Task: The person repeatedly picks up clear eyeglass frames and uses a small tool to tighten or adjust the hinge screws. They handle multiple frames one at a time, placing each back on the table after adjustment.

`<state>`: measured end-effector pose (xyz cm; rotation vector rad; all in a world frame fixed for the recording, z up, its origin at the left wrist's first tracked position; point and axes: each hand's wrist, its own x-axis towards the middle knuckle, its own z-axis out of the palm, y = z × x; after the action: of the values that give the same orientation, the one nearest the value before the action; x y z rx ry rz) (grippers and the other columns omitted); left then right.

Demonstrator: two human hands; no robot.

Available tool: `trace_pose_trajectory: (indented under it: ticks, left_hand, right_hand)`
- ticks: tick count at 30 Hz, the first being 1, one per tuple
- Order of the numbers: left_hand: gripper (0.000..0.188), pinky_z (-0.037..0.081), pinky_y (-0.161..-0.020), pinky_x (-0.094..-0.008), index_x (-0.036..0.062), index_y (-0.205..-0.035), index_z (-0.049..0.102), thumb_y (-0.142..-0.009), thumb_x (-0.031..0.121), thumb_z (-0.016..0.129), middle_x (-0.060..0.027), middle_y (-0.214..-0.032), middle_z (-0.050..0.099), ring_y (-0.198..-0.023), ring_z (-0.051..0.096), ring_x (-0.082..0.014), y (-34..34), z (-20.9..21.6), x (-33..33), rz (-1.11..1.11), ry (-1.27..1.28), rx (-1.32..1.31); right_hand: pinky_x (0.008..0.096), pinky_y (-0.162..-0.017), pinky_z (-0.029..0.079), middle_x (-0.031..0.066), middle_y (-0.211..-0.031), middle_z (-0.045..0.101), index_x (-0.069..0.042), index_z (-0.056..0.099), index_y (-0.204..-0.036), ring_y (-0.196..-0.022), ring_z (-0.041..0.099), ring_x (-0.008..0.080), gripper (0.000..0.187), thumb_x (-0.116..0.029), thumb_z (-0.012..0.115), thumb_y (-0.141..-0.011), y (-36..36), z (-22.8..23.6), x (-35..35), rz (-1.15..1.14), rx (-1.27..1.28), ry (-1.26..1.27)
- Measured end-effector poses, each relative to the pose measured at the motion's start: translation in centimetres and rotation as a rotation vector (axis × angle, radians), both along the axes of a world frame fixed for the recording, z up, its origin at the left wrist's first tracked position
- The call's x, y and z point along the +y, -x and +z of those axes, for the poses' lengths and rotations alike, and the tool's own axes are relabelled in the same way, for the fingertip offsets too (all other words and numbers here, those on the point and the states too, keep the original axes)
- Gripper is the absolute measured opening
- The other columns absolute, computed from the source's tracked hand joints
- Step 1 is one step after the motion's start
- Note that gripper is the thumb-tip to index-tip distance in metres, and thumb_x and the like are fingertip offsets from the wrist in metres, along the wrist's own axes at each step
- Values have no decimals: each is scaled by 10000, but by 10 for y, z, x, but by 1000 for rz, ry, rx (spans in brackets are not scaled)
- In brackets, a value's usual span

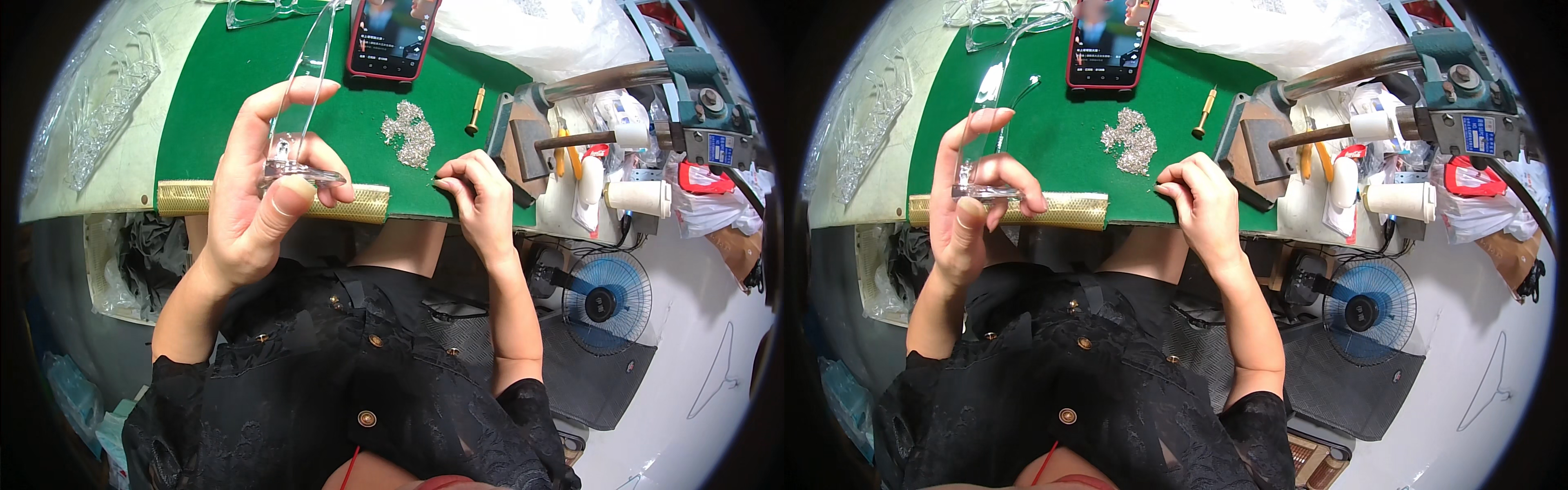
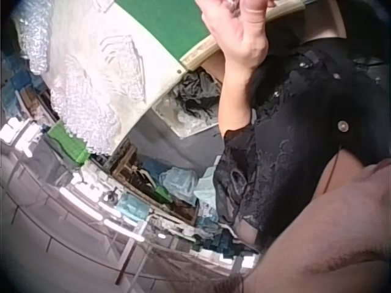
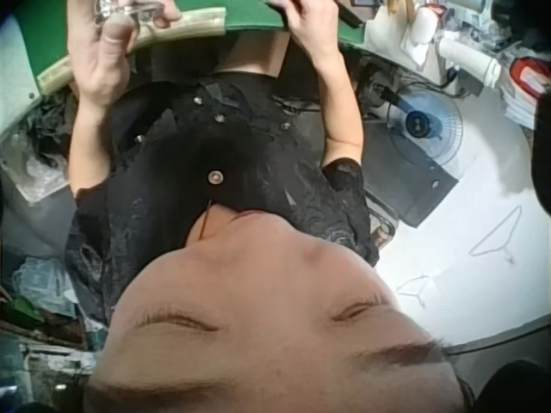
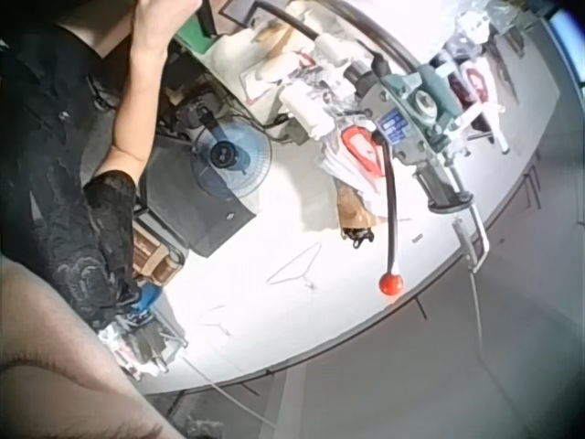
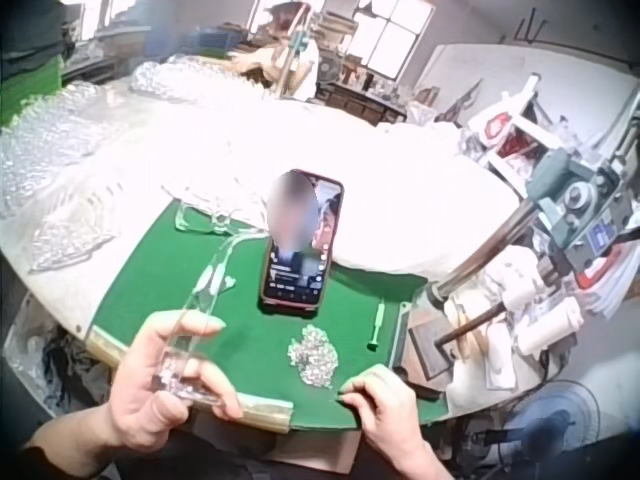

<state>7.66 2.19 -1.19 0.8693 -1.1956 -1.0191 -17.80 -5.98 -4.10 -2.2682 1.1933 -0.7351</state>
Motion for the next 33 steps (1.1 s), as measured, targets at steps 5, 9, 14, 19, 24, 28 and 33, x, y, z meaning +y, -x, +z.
trace_pose_trajectory:
  ticks: [5,9,14,19,24,28,33]
  left_hand:
    - [867,349,-517,-132,-46,-1365,269,-874,623,520,-113,-797,641,-562,474,-29,4,2,-1,-16,-8,5]
    - [874,348,-512,-133,-44,-1366,269,-869,628,524,-112,-796,640,-574,489,-34,3,2,0,-23,-17,4]
    - [879,346,-509,-133,-42,-1369,266,-870,639,509,-111,-793,638,-586,505,-41,4,3,0,-25,-5,3]
    - [876,350,-512,-135,-37,-1374,260,-874,642,496,-124,-845,636,-606,516,-51,4,4,2,-38,-21,15]
    - [853,424,-564,-183,-36,-1383,235,-887,600,512,-146,-993,617,-689,576,-97,4,1,4,-135,-5,-24]
    - [833,509,-705,-290,-27,-1398,215,-888,533,563,-135,-970,622,-808,618,-185,16,4,1,-265,-7,-84]
    - [738,487,-665,-278,5,-1387,267,-887,415,623,-115,-823,629,-693,625,-177,49,8,-9,-220,132,-287]
  right_hand:
    - [328,-576,469,82,-758,563,-13,612,-797,-661,584,237,122,3,711,-729,-2,0,1,-3,13,28]
    - [341,-583,469,84,-751,552,-19,606,-793,-665,582,248,133,-8,717,-721,-5,2,0,21,66,60]
    - [350,-597,465,84,-749,543,-27,599,-787,-682,577,260,127,-35,713,-730,-6,4,-6,88,104,72]
    - [365,-607,461,80,-749,529,-44,573,-782,-709,574,270,124,-79,690,-760,-7,6,-7,118,200,148]
    - [383,-611,462,79,-756,525,-52,553,-773,-731,572,278,101,-85,645,-798,-10,8,-5,130,283,201]
    - [328,-613,449,78,-750,510,-30,550,-804,-706,551,231,48,-37,587,-833,-7,13,-10,133,105,109]
    - [264,-649,411,60,-756,490,-10,514,-794,-697,485,158,79,-33,524,-869,-12,69,-3,229,-426,38]
